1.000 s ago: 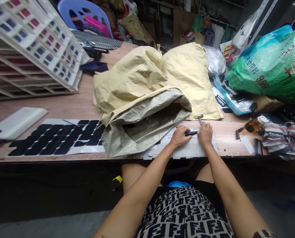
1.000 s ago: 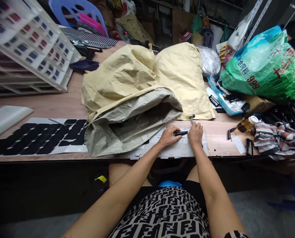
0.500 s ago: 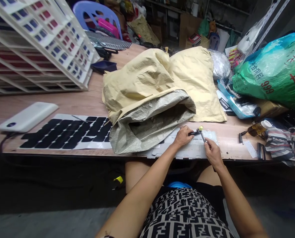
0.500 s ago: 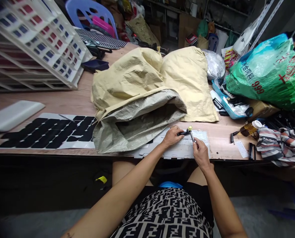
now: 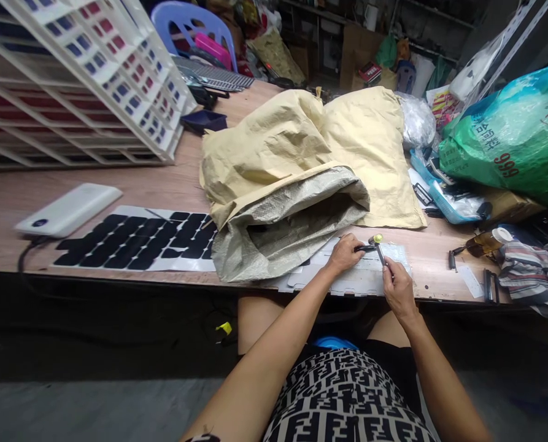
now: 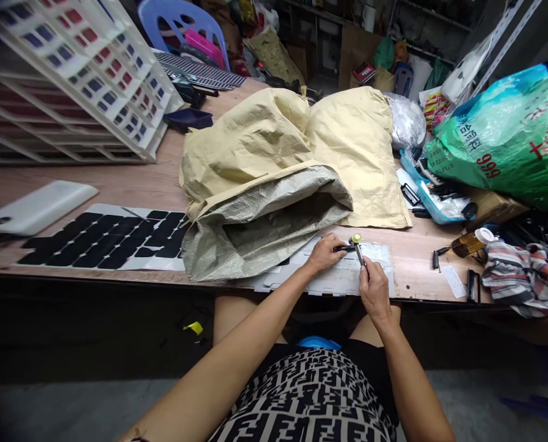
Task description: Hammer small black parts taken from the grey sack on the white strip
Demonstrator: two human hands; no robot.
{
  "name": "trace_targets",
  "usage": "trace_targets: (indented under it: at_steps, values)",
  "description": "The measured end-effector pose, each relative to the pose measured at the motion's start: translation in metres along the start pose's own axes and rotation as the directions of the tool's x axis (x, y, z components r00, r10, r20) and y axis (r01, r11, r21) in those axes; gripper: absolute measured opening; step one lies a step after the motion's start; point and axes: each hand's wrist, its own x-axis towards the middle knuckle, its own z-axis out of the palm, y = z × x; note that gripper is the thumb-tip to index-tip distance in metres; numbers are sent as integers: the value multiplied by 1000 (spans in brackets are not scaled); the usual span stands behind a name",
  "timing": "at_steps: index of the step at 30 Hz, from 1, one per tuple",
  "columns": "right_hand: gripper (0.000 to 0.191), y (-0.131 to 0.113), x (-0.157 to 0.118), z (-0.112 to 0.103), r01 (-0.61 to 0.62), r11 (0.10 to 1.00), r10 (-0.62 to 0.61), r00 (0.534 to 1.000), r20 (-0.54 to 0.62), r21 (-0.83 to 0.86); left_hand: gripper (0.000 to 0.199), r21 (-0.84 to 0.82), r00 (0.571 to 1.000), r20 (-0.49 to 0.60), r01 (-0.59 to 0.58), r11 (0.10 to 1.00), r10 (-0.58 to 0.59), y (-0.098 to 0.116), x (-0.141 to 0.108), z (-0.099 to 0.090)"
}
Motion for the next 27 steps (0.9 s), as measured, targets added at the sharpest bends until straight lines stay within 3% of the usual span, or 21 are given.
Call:
trace_targets:
  at_steps: [6,11,16,20,23,27]
  values:
    - [34,0,-1,7,33,999,-30,996,89,-33,15,1,1000,2,14,1000,-14,0,2,0]
    - [36,23,44,13,-41,979,40,999,-9,-200,17,-13,1000,-13,25,1000,-25,-3,2,2]
    - [36,42,94,33,-184,858,180,982,-55,-480,16,2,1000,-16,25,1000,-25,-3,4,3]
    - [33,43,99,46,-160,745,154,986,-67,-648,15,-66,999,-33,-7,998,5,7,2,-7]
    - [32,40,95,48,-137,704,146,988,-47,-697,21,-151,992,-66,-120,981,111,19,-28,-20]
    - [32,37,95,47,-134,677,144,988,-48,-724,28,-106,925,10,-377,920,380,22,-112,-30]
